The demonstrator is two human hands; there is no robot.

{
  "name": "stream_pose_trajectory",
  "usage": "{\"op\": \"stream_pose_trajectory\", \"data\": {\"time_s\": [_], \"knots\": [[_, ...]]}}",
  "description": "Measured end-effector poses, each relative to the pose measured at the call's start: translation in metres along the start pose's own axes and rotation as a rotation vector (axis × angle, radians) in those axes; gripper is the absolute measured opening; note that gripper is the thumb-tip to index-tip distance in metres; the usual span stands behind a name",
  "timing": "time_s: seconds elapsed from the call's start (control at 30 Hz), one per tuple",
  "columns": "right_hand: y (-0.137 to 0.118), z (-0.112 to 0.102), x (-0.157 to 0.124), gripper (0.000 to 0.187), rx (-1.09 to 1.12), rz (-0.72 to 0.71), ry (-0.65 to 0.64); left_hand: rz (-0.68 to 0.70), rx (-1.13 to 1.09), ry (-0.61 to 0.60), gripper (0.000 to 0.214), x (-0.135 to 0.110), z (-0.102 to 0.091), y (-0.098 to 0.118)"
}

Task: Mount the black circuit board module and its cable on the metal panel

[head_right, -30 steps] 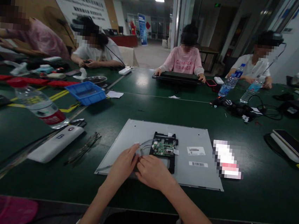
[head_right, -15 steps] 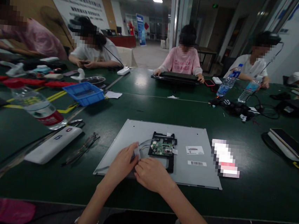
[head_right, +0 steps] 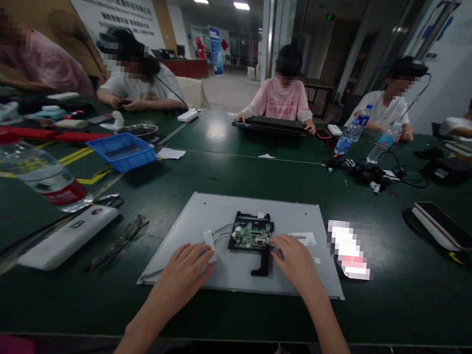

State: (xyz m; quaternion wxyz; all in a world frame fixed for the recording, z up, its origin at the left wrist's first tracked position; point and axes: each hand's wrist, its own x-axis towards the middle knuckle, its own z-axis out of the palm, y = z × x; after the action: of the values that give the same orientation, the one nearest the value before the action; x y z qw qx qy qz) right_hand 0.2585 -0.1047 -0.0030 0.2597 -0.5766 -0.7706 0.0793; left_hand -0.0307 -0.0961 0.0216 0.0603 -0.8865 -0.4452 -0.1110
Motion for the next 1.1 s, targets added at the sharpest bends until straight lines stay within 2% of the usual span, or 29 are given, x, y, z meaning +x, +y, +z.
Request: {"op": "stream_pose_trajectory", "data": {"time_s": [0.13,0.23,0.3,0.43,0.5,0.57,0.67,0.83,0.97,1.1], "knots": [[-0.001,0.004,0.005,0.025,-0.087,-0.022,-0.039,0.033,-0.014,-0.054,0.019,0.006,-0.001,0.0],[-0.003,0.008,0.005,0.025,-0.165,-0.022,-0.03,0.044,-0.013,-0.044,0.021,0.009,-0.005,-0.002],[-0.002,0.007,0.003,0.026,-0.209,-0.007,-0.001,0.038,0.007,0.01,0.023,0.01,-0.009,-0.006],[0.009,0.003,-0.007,0.029,-0.264,0.042,0.1,-0.004,0.043,0.221,0.025,0.009,-0.017,-0.023],[0.015,0.002,-0.012,0.029,-0.281,0.069,0.125,-0.005,0.054,0.279,0.026,0.009,-0.018,-0.032],[0.02,0.004,-0.017,0.029,-0.285,0.097,0.127,0.033,0.056,0.243,0.028,0.008,-0.017,-0.039],[0.024,0.007,-0.022,0.029,-0.262,0.116,0.125,0.071,0.032,0.12,0.029,0.006,-0.008,-0.047],[0.021,0.004,-0.02,0.03,-0.193,0.132,0.151,-0.004,-0.079,0.042,0.024,0.001,0.003,-0.057],[0.013,-0.004,0.003,0.031,-0.113,0.106,0.156,-0.06,-0.068,0.04,0.019,0.004,-0.002,-0.055],[0.003,-0.001,0.044,0.031,-0.083,0.034,0.09,-0.072,-0.086,0.086,0.023,0.018,-0.008,-0.034]]}}
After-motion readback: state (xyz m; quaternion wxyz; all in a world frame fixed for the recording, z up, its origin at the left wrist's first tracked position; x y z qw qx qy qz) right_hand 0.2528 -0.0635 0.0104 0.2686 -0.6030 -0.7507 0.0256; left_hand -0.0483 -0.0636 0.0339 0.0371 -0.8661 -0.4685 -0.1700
